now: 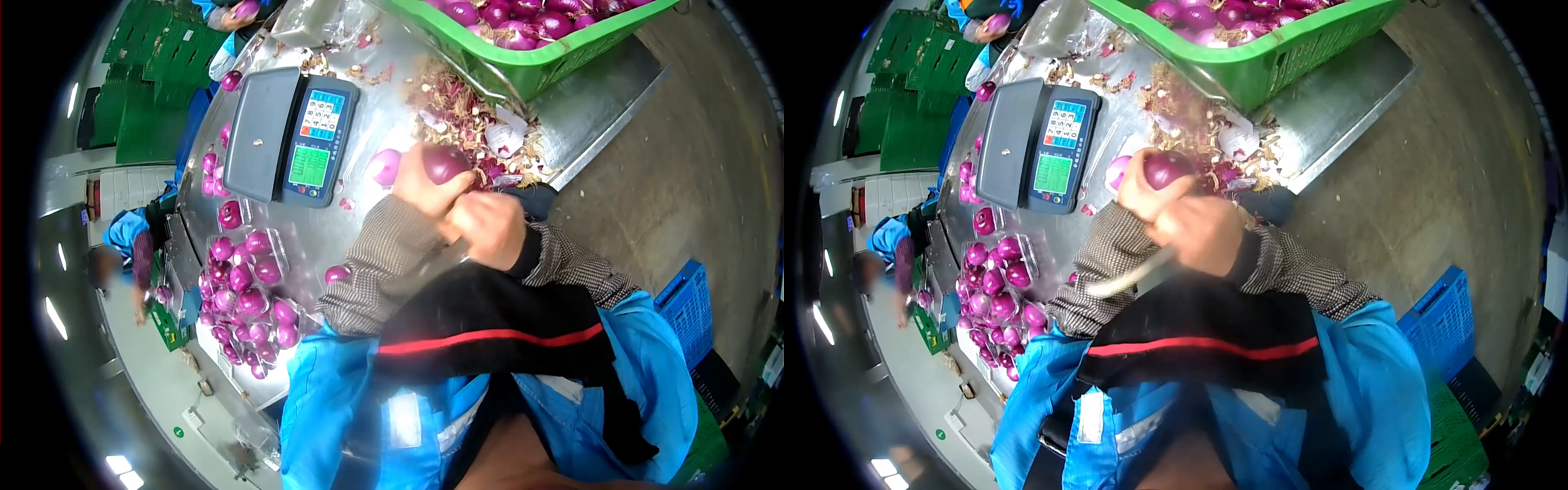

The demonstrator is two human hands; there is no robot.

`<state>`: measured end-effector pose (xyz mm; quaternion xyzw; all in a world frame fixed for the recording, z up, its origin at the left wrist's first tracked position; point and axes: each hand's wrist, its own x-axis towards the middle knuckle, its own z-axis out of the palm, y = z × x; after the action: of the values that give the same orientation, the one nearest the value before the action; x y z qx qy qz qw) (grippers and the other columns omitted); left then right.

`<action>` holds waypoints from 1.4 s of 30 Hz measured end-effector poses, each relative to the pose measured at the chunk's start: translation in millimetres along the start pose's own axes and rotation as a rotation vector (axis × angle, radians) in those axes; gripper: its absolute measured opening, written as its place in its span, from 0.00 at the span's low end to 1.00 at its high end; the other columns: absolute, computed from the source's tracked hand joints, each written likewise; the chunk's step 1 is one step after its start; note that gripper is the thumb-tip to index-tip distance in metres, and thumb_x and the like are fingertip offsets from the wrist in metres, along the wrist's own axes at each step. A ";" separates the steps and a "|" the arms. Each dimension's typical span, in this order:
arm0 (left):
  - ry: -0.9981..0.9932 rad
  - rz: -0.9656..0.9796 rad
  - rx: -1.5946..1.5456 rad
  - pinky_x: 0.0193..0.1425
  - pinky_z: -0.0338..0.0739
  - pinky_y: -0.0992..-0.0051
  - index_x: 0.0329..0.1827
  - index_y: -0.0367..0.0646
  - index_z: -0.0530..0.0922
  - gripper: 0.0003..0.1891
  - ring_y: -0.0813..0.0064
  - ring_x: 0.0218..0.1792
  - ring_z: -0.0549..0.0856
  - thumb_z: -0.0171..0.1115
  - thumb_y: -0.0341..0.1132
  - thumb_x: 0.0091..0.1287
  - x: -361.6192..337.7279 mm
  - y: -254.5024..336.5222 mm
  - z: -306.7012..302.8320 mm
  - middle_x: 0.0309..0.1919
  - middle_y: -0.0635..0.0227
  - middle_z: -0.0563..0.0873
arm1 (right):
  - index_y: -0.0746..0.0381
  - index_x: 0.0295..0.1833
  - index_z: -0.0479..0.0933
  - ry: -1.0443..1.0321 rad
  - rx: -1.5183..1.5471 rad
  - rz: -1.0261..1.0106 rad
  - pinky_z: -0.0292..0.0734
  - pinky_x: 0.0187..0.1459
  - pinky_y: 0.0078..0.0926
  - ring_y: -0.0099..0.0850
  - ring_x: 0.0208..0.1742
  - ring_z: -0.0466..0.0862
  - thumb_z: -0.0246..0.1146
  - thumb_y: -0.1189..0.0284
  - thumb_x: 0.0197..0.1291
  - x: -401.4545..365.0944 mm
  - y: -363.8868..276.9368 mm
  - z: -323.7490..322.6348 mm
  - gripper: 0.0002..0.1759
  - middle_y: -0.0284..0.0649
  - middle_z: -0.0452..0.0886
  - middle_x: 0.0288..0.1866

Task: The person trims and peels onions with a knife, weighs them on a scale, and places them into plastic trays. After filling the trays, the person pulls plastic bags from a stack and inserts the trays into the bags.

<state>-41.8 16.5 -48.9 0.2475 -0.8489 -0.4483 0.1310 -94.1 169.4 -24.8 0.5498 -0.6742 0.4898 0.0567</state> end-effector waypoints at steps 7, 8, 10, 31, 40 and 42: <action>0.046 0.039 0.242 0.61 0.79 0.66 0.66 0.37 0.69 0.45 0.55 0.54 0.84 0.81 0.49 0.48 61.6 -54.4 -21.0 0.55 0.50 0.81 | 0.63 0.31 0.73 -0.093 0.013 0.354 0.74 0.27 0.35 0.40 0.26 0.82 0.69 0.75 0.55 -0.9 34.3 -10.1 0.10 0.41 0.78 0.25; 0.038 0.036 0.229 0.60 0.79 0.65 0.67 0.37 0.69 0.44 0.55 0.54 0.85 0.80 0.50 0.50 69.1 -71.0 -19.1 0.54 0.48 0.82 | 0.62 0.30 0.73 -0.122 0.080 0.365 0.74 0.27 0.35 0.40 0.26 0.82 0.69 0.75 0.55 -1.5 31.9 -7.1 0.10 0.41 0.78 0.26; -0.020 -0.130 0.239 0.59 0.80 0.65 0.65 0.41 0.72 0.39 0.54 0.52 0.86 0.78 0.51 0.53 69.1 -71.7 -25.3 0.53 0.50 0.83 | 0.63 0.30 0.73 -0.167 0.065 0.313 0.73 0.27 0.36 0.41 0.26 0.81 0.69 0.75 0.55 -3.0 33.6 -0.1 0.10 0.41 0.78 0.26; 0.052 -0.062 0.739 0.64 0.70 0.53 0.61 0.45 0.78 0.31 0.51 0.60 0.76 0.72 0.51 0.57 20.3 -110.5 -39.3 0.57 0.53 0.79 | 0.57 0.67 0.68 -0.421 -0.107 0.381 0.80 0.43 0.47 0.52 0.43 0.85 0.62 0.57 0.66 70.3 110.6 103.4 0.28 0.52 0.82 0.50; 0.182 -0.061 0.514 0.66 0.68 0.52 0.64 0.46 0.75 0.27 0.49 0.62 0.74 0.66 0.41 0.61 -49.4 -149.1 -73.9 0.59 0.52 0.77 | 0.53 0.67 0.71 -0.613 -0.112 0.386 0.81 0.43 0.44 0.48 0.43 0.85 0.61 0.59 0.68 65.6 123.2 138.1 0.24 0.48 0.82 0.47; 0.258 -0.125 0.452 0.66 0.69 0.53 0.65 0.43 0.74 0.27 0.48 0.61 0.75 0.64 0.39 0.62 -52.9 -167.6 -77.4 0.59 0.51 0.76 | 0.57 0.68 0.70 -0.573 -0.130 0.415 0.81 0.44 0.40 0.46 0.43 0.86 0.61 0.60 0.69 62.4 121.8 133.8 0.25 0.47 0.83 0.49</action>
<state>88.0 -88.7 -143.7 0.3775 -0.8868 -0.2194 0.1514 -153.5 19.7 -128.0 0.5115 -0.7898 0.2729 -0.2004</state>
